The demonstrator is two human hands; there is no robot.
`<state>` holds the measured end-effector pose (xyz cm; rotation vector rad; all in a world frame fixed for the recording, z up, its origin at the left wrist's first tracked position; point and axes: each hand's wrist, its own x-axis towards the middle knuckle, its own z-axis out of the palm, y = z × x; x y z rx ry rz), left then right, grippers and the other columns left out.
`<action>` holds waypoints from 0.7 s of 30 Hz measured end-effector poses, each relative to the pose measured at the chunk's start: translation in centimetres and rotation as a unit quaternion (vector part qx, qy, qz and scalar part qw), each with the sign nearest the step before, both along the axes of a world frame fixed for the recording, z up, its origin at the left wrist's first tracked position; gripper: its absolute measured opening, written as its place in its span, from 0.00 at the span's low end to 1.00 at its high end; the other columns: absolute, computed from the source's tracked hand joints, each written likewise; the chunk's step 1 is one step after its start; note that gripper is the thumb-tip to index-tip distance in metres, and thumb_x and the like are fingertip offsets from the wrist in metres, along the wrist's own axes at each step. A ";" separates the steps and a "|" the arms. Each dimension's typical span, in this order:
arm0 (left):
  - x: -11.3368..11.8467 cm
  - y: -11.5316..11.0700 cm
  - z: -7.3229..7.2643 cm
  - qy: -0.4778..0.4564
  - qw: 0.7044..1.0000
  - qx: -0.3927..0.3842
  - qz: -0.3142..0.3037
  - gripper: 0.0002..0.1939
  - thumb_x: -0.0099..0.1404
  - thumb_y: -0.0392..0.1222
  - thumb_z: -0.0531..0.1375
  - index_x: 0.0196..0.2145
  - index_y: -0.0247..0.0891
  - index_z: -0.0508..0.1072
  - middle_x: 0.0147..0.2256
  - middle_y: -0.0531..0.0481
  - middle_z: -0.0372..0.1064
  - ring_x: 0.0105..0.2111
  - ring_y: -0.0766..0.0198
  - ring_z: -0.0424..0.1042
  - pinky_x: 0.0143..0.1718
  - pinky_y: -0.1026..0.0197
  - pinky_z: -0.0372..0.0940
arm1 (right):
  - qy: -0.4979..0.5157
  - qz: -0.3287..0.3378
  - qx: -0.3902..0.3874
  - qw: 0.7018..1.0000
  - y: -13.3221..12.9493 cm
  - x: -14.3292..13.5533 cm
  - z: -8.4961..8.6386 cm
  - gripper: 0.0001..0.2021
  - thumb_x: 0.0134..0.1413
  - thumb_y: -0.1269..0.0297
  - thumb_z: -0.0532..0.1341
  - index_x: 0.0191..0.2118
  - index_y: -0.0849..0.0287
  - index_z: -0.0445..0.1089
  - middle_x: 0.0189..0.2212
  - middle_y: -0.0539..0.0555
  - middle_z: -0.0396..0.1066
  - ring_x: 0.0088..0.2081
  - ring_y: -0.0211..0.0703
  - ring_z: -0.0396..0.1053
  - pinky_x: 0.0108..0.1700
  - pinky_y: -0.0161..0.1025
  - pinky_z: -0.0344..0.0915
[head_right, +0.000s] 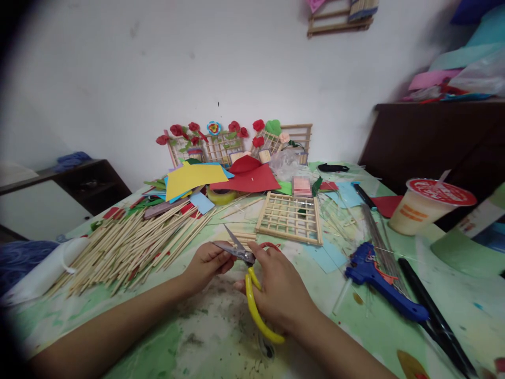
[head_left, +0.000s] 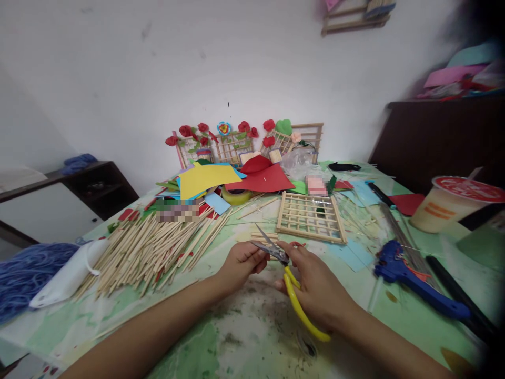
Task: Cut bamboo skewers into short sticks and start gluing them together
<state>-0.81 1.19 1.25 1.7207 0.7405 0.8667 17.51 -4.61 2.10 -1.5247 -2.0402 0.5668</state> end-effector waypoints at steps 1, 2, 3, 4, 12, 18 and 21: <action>0.0 0.0 -0.1 0.003 1.000 0.012 0.004 0.25 0.62 0.58 0.51 0.19 0.35 0.62 0.15 0.56 0.51 0.16 0.73 0.47 0.17 0.68 0.42 | -0.001 0.000 0.002 1.000 0.0 0.0 -0.1 0.33 0.49 0.57 0.59 0.61 0.58 0.55 0.50 0.61 0.64 0.51 0.52 0.61 0.52 0.48 0.58; 0.0 0.0 -0.1 0.005 1.000 0.020 0.009 0.24 0.62 0.58 0.51 0.20 0.34 0.63 0.15 0.56 0.51 0.16 0.73 0.48 0.17 0.68 0.42 | -0.001 -0.001 0.003 1.000 0.0 -0.1 -0.1 0.33 0.49 0.57 0.59 0.61 0.58 0.55 0.50 0.62 0.64 0.51 0.52 0.61 0.51 0.47 0.58; 0.0 0.0 -0.2 0.005 1.000 0.023 0.014 0.23 0.62 0.57 0.51 0.21 0.34 0.64 0.16 0.56 0.52 0.17 0.73 0.48 0.18 0.68 0.43 | -0.004 -0.001 0.002 1.000 0.0 -0.1 -0.1 0.32 0.49 0.57 0.59 0.61 0.59 0.55 0.50 0.62 0.65 0.50 0.52 0.62 0.51 0.47 0.58; -0.1 0.0 -0.3 0.004 1.000 0.023 0.017 0.23 0.62 0.57 0.52 0.22 0.34 0.66 0.16 0.56 0.52 0.17 0.73 0.49 0.18 0.68 0.43 | -0.007 -0.002 0.001 1.000 0.0 -0.2 -0.1 0.32 0.50 0.57 0.58 0.61 0.59 0.55 0.49 0.62 0.65 0.49 0.52 0.63 0.50 0.46 0.59; -0.2 0.1 -0.2 -0.020 0.999 -0.006 0.029 0.21 0.62 0.55 0.53 0.25 0.33 0.67 0.16 0.57 0.51 0.17 0.73 0.49 0.19 0.68 0.44 | -0.020 -0.010 0.004 1.000 -0.1 -0.5 0.3 0.25 0.48 0.60 0.59 0.54 0.58 0.62 0.40 0.59 0.70 0.38 0.48 0.66 0.40 0.41 0.59; 0.0 0.3 -0.5 -0.002 0.999 -0.015 0.036 0.22 0.62 0.56 0.52 0.23 0.33 0.65 0.16 0.57 0.51 0.17 0.73 0.48 0.20 0.67 0.45 | 0.014 -0.008 -0.006 1.000 0.1 -0.7 0.3 0.18 0.42 0.69 0.57 0.44 0.56 0.66 0.35 0.55 0.71 0.35 0.44 0.65 0.35 0.37 0.57; 0.1 0.2 -0.5 0.004 0.998 -0.018 0.052 0.23 0.62 0.57 0.53 0.22 0.33 0.64 0.15 0.58 0.51 0.17 0.73 0.48 0.19 0.68 0.45 | 0.037 -0.008 -0.021 0.999 0.3 -0.7 0.1 0.18 0.39 0.71 0.57 0.41 0.56 0.67 0.33 0.53 0.71 0.32 0.42 0.64 0.32 0.35 0.54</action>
